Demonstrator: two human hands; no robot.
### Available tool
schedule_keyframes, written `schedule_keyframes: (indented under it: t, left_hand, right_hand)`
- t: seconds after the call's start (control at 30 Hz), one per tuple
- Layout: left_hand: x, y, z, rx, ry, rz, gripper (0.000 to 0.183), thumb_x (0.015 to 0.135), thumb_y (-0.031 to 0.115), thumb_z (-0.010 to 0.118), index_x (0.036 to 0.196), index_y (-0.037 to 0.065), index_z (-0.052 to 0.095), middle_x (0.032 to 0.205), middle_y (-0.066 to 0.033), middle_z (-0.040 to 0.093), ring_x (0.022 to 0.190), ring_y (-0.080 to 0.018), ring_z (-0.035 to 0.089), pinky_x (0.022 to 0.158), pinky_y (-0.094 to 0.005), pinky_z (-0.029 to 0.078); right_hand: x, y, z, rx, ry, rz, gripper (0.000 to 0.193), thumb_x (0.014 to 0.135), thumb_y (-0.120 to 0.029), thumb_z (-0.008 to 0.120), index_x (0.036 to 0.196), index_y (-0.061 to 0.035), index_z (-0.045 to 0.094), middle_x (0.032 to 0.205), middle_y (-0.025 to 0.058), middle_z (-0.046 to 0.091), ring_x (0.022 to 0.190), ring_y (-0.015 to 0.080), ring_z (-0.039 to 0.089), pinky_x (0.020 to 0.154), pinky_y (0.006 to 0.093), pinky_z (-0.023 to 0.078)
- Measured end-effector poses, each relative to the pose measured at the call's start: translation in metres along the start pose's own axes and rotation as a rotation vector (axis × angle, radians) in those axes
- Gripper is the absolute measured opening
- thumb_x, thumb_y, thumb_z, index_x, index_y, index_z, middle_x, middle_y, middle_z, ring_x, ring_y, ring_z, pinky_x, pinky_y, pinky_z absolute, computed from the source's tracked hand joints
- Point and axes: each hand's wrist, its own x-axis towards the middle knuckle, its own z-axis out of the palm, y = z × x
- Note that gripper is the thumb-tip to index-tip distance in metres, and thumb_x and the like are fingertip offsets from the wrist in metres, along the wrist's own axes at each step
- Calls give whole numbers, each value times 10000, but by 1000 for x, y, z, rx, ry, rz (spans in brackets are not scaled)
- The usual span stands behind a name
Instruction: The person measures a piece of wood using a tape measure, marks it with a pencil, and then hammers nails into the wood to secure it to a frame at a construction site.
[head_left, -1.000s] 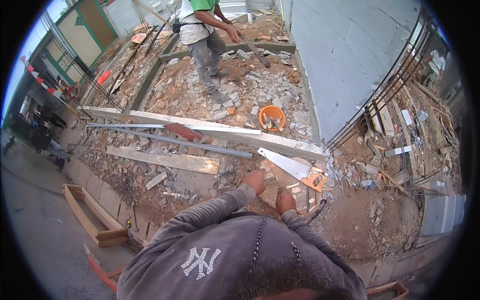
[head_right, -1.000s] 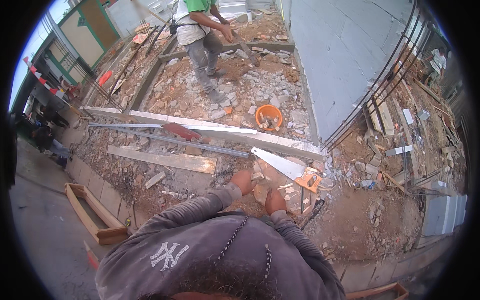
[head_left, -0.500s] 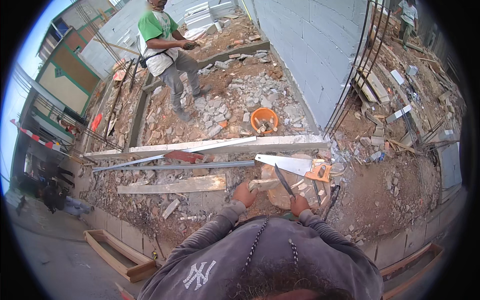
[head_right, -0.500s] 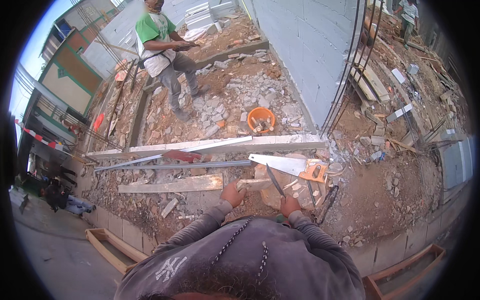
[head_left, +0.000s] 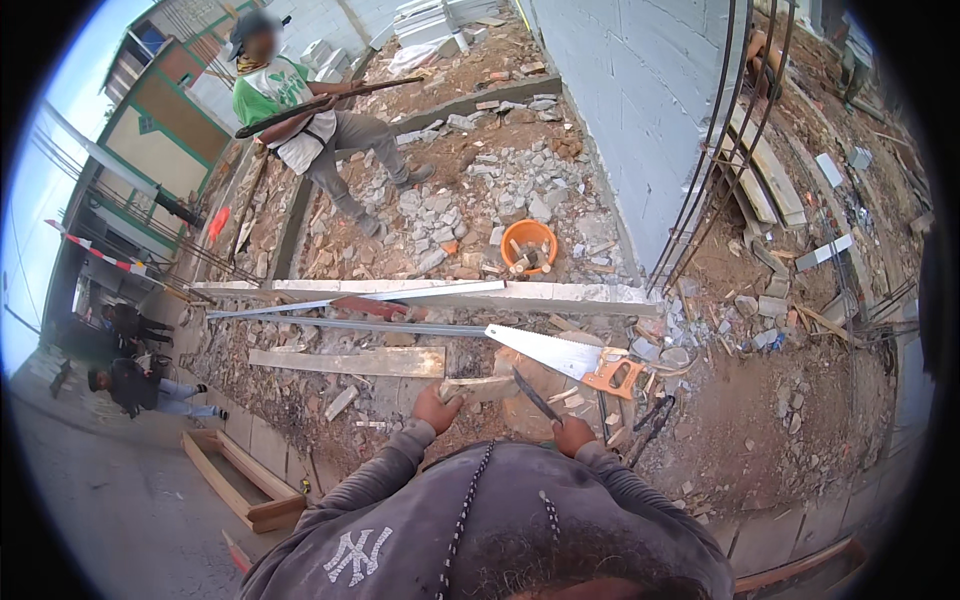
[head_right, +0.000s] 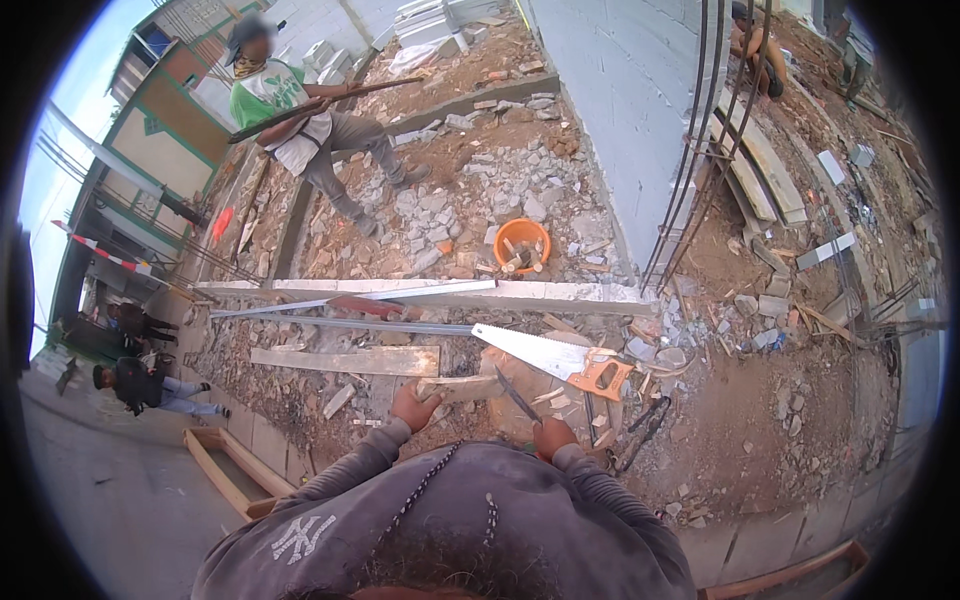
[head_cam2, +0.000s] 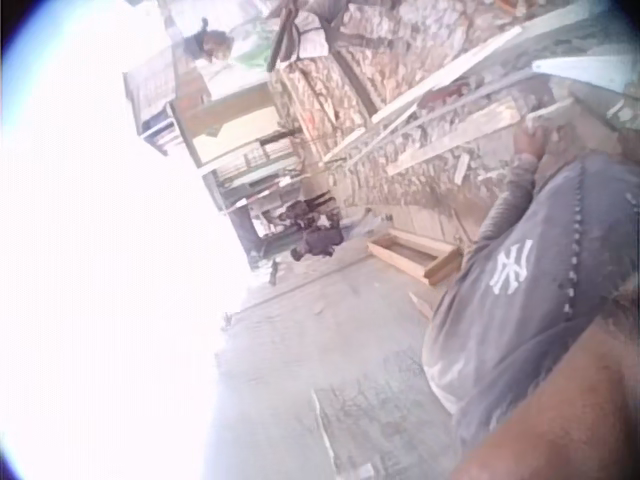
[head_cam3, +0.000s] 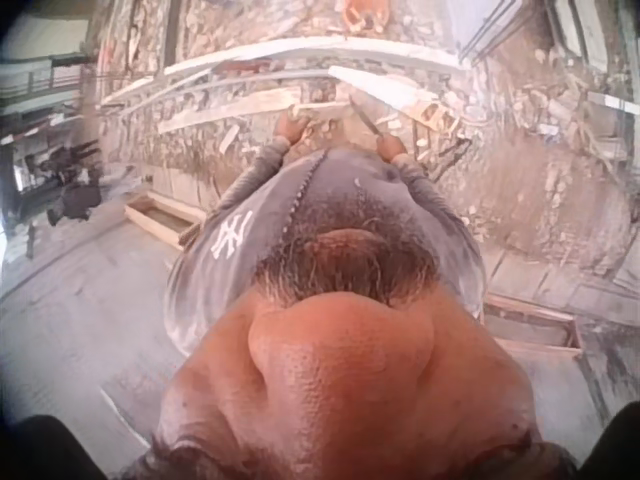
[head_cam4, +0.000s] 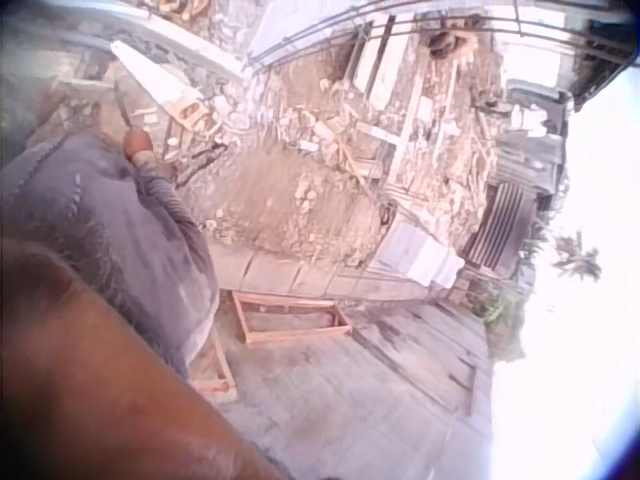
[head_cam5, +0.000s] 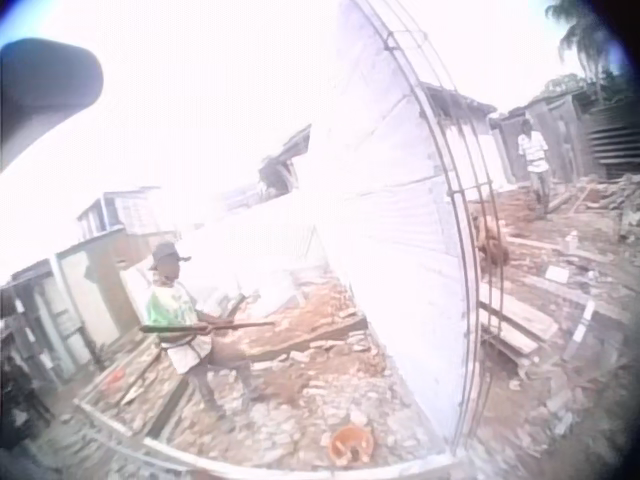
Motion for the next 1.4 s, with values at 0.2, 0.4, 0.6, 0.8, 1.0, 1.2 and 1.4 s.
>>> schedule_keyframes:
  t: [0.2,0.4,0.6,0.8,1.0,1.2,1.4]
  left_hand:
    - [9,5,11,15,19,-22,490,878,315,780,1190,-49,682,1073,-262,742,1028,-401,717,908,-441,557]
    - [17,2,16,22,11,-50,481,876,306,779,1198,-38,684,1071,-260,743,1026,-395,720,904,-439,558]
    - [22,-16,22,22,35,-21,455,875,297,773,1199,-11,690,1055,-253,744,1011,-392,723,889,-442,561]
    - [22,3,15,11,0,-16,433,877,305,758,1171,-6,691,1028,-253,742,985,-409,722,864,-457,566]
    - [28,-10,25,37,35,-41,437,854,343,759,1136,16,693,1007,-261,734,981,-433,708,857,-489,564]
    - [37,-13,29,65,52,-32,437,835,389,762,1093,43,698,997,-244,736,982,-430,704,857,-505,562]
    - [39,-2,21,45,21,-39,417,841,340,767,1113,32,700,1005,-240,741,971,-417,714,850,-480,566]
  right_hand:
    - [19,6,-21,-51,-103,9,421,996,-369,525,1092,7,688,1066,293,712,1047,478,673,939,547,517]
    - [31,16,-27,-60,-113,-35,430,988,-365,546,1005,34,705,998,321,698,990,491,672,899,553,514]
    - [36,21,-27,-97,-130,-68,449,985,-374,544,1006,42,713,990,326,698,978,493,674,895,557,513]
    - [38,17,-29,-158,-183,-2,470,980,-393,535,1061,33,716,1066,321,702,1028,488,676,931,557,517]
    - [42,10,-32,-186,-140,-53,498,984,-424,545,984,43,718,993,325,701,981,485,685,899,550,514]
    - [52,22,-31,-209,-159,-88,511,986,-442,552,952,42,713,983,316,706,971,485,688,891,545,515]
    - [55,21,-36,-210,-201,-92,499,985,-440,562,967,31,726,967,307,710,950,482,691,867,547,515]
